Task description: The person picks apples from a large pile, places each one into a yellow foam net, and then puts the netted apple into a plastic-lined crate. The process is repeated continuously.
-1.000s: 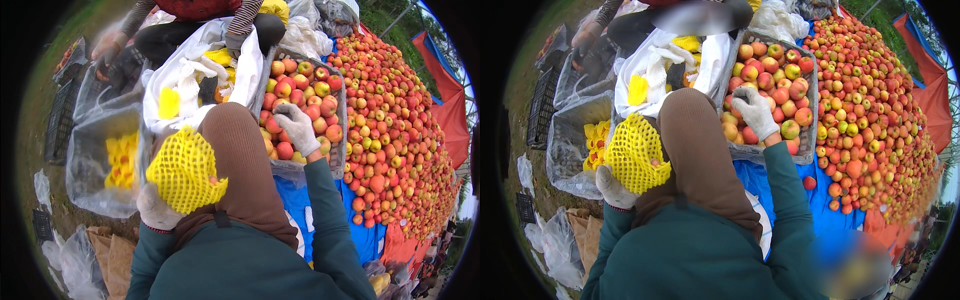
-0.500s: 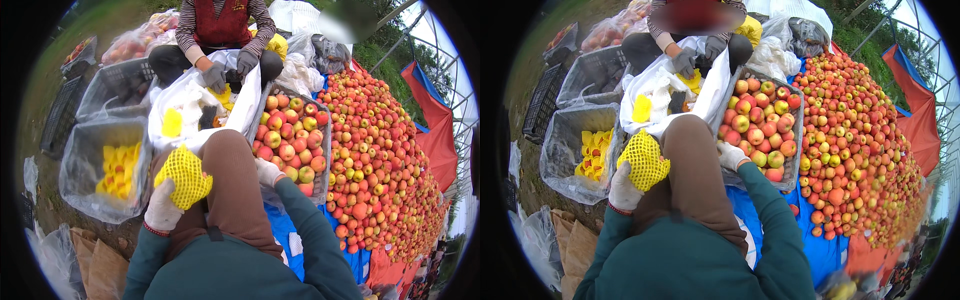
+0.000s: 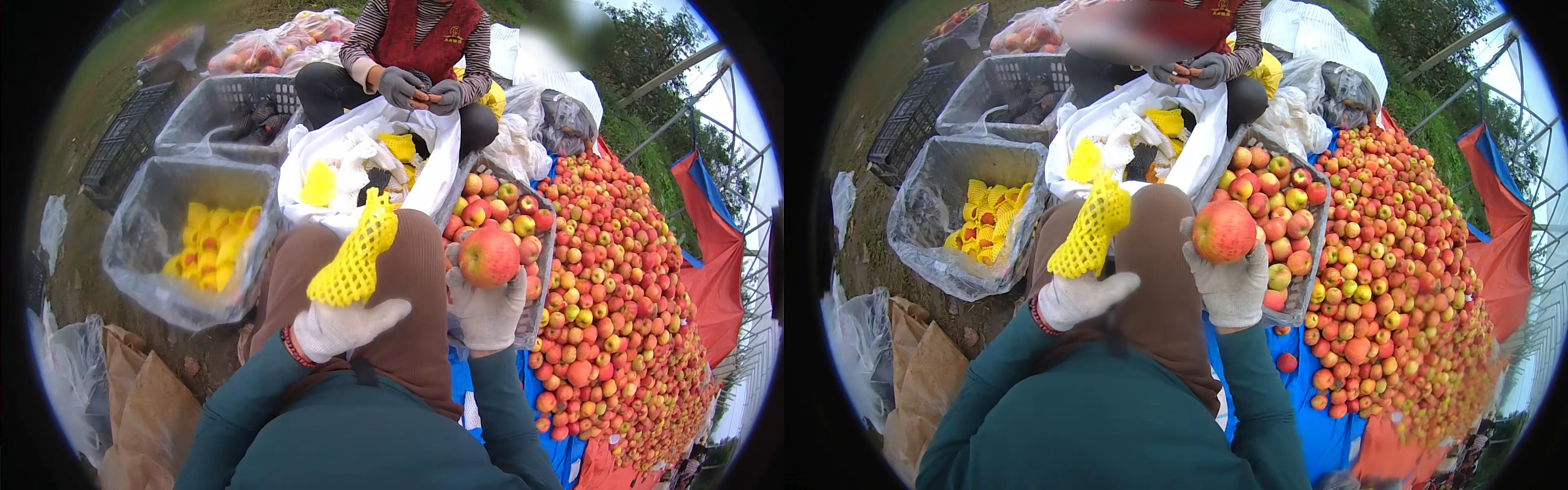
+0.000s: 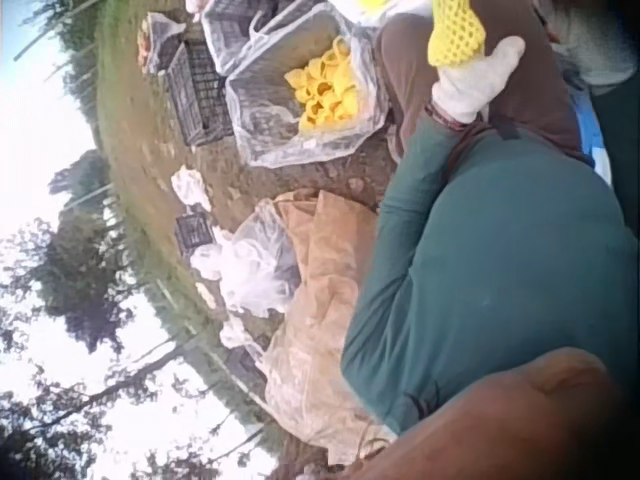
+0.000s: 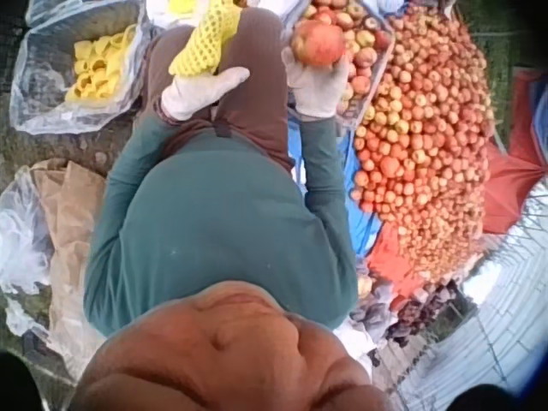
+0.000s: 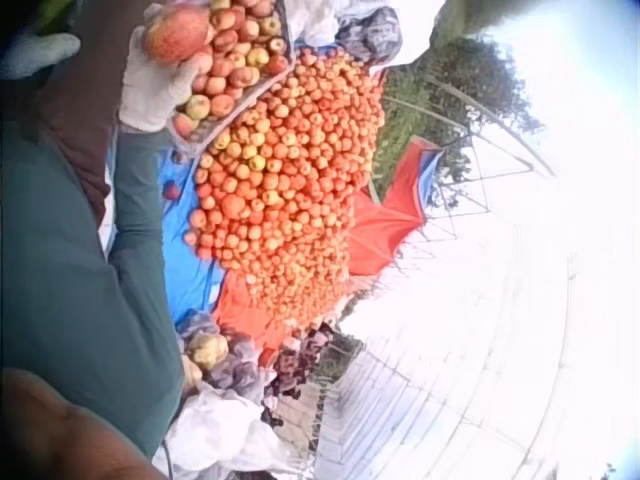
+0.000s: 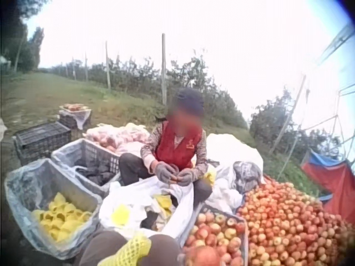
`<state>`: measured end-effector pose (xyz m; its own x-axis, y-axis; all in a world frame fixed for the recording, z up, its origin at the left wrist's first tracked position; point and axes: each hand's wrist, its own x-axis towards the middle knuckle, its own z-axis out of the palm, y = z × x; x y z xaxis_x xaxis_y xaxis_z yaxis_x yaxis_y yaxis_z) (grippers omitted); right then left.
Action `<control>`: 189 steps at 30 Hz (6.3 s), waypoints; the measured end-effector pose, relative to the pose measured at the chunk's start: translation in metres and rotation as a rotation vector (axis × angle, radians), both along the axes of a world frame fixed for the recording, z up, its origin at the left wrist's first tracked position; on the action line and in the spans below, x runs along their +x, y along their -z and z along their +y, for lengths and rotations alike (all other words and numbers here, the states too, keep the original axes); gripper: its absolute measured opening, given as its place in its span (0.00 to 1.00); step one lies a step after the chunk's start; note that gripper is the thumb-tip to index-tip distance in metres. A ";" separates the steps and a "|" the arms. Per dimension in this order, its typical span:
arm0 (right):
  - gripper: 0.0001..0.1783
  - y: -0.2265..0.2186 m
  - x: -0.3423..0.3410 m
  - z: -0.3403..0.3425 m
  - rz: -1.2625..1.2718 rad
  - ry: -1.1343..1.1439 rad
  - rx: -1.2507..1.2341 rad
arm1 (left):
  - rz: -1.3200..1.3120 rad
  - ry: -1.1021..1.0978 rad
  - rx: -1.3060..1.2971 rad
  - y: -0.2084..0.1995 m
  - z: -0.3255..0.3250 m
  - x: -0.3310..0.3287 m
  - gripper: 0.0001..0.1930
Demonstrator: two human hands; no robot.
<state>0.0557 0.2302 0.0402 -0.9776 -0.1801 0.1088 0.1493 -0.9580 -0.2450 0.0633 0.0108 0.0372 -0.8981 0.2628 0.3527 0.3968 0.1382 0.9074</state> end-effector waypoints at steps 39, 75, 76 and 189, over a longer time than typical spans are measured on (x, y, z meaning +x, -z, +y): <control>0.07 -0.014 -0.065 -0.141 0.037 -0.065 0.930 | -0.623 0.348 0.878 -0.006 -0.130 -0.023 0.31; 0.07 -0.023 -0.150 -0.169 0.325 -0.171 1.643 | -0.349 -0.723 -0.401 0.076 -0.325 -0.173 0.29; 0.07 -0.019 -0.149 -0.165 0.260 -0.213 1.653 | -0.464 -0.804 -0.398 0.095 -0.354 -0.181 0.30; 0.12 0.003 -0.017 -0.101 0.364 0.222 1.041 | -0.429 -0.050 0.421 -0.007 -0.032 0.002 0.14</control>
<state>0.0385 0.1293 0.0370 -0.9402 -0.1751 0.2922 -0.2426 -0.2578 -0.9352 0.0655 -0.0211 0.0438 -0.9909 0.1332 0.0210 -0.0143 -0.2585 0.9659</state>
